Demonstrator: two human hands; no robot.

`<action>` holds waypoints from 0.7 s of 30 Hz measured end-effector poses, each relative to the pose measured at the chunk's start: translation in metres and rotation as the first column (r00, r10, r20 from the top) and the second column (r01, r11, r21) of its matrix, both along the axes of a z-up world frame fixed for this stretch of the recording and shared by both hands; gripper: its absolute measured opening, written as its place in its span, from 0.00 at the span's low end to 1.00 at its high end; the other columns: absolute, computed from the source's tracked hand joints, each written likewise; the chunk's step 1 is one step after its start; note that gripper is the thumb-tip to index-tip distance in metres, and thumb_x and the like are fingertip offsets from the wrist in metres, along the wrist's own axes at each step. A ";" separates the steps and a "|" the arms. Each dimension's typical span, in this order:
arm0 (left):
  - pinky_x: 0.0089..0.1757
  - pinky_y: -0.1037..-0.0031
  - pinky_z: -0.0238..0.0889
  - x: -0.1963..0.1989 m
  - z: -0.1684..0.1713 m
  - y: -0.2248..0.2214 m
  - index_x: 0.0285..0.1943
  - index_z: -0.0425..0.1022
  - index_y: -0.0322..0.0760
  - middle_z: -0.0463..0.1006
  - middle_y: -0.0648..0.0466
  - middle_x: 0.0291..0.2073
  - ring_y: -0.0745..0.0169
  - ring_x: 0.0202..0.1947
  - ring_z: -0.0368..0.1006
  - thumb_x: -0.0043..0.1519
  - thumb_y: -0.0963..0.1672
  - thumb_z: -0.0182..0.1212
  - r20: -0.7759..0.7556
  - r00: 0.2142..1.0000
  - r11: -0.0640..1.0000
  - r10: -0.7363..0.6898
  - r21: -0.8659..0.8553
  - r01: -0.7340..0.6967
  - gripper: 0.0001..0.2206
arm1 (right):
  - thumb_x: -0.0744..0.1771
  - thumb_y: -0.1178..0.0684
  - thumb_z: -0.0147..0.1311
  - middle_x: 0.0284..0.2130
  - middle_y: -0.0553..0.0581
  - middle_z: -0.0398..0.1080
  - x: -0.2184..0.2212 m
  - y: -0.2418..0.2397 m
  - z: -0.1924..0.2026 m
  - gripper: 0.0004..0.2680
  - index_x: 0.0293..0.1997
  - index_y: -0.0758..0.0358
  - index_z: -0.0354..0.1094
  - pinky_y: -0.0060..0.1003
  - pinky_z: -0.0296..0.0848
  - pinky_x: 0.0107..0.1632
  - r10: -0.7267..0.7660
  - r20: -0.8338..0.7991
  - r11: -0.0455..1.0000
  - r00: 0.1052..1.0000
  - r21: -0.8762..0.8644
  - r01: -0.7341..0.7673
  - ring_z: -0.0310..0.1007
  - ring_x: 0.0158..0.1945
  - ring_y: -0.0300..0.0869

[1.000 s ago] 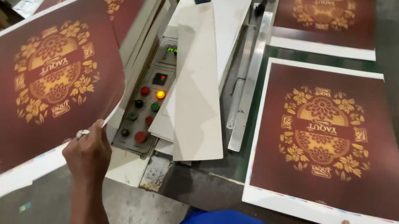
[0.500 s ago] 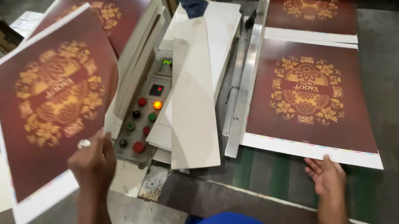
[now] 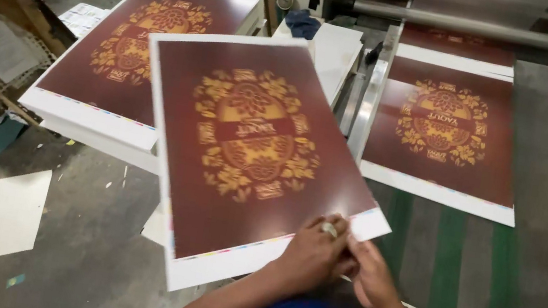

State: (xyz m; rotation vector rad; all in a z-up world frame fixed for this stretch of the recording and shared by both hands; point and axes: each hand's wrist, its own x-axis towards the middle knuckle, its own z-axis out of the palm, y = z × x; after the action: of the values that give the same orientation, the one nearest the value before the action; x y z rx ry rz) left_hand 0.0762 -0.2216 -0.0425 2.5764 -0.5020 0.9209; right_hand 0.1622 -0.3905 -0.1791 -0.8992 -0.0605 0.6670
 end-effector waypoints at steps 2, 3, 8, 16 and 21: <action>0.52 0.55 0.66 -0.001 0.001 0.011 0.54 0.72 0.28 0.80 0.40 0.46 0.40 0.45 0.79 0.54 0.48 0.66 0.031 0.999 1.000 -0.025 0.016 0.025 0.23 | 0.70 0.51 0.49 0.47 0.59 0.75 0.005 -0.016 -0.007 0.14 0.61 0.68 0.62 0.42 0.77 0.42 -0.076 0.052 0.995 0.996 -0.055 0.079 0.77 0.45 0.45; 0.52 0.56 0.65 -0.001 0.001 0.017 0.52 0.73 0.33 0.80 0.43 0.47 0.40 0.47 0.79 0.53 0.49 0.66 0.061 0.997 0.998 -0.056 0.031 0.054 0.22 | 0.70 0.53 0.50 0.44 0.60 0.75 0.009 -0.023 -0.010 0.12 0.58 0.66 0.62 0.44 0.77 0.36 -0.155 0.106 0.980 0.982 -0.108 0.166 0.77 0.41 0.46; 0.37 0.57 0.67 0.001 0.004 0.142 0.57 0.72 0.29 0.80 0.42 0.37 0.46 0.32 0.75 0.65 0.45 0.62 -0.067 0.866 0.852 0.495 0.229 -0.470 0.16 | 0.72 0.55 0.49 0.44 0.58 0.73 0.011 -0.099 -0.071 0.10 0.61 0.63 0.62 0.39 0.76 0.35 -0.366 0.213 0.925 0.906 -0.025 0.379 0.75 0.40 0.44; 0.58 0.47 0.56 -0.032 0.011 0.294 0.69 0.57 0.17 0.65 0.29 0.63 0.31 0.65 0.62 0.62 0.55 0.58 0.065 0.421 0.395 0.905 0.245 -0.886 0.38 | 0.75 0.58 0.43 0.51 0.61 0.71 0.020 -0.222 -0.160 0.15 0.73 0.62 0.56 0.41 0.76 0.40 -0.596 0.281 0.717 0.752 -0.235 0.656 0.74 0.46 0.47; 0.56 0.47 0.60 -0.019 -0.018 0.340 0.71 0.64 0.26 0.68 0.36 0.67 0.37 0.66 0.65 0.68 0.56 0.52 0.088 0.367 0.323 0.926 0.322 -0.890 0.32 | 0.75 0.58 0.43 0.52 0.62 0.70 0.106 -0.292 -0.277 0.15 0.73 0.64 0.55 0.41 0.77 0.41 -0.633 0.332 0.710 0.700 -0.113 0.695 0.75 0.47 0.48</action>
State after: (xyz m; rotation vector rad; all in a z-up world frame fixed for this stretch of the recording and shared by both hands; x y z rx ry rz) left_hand 0.0568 0.1183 -0.0601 3.1358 1.1473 1.0098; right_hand 0.2682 -0.6821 -0.4560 -1.1451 0.1064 -0.1536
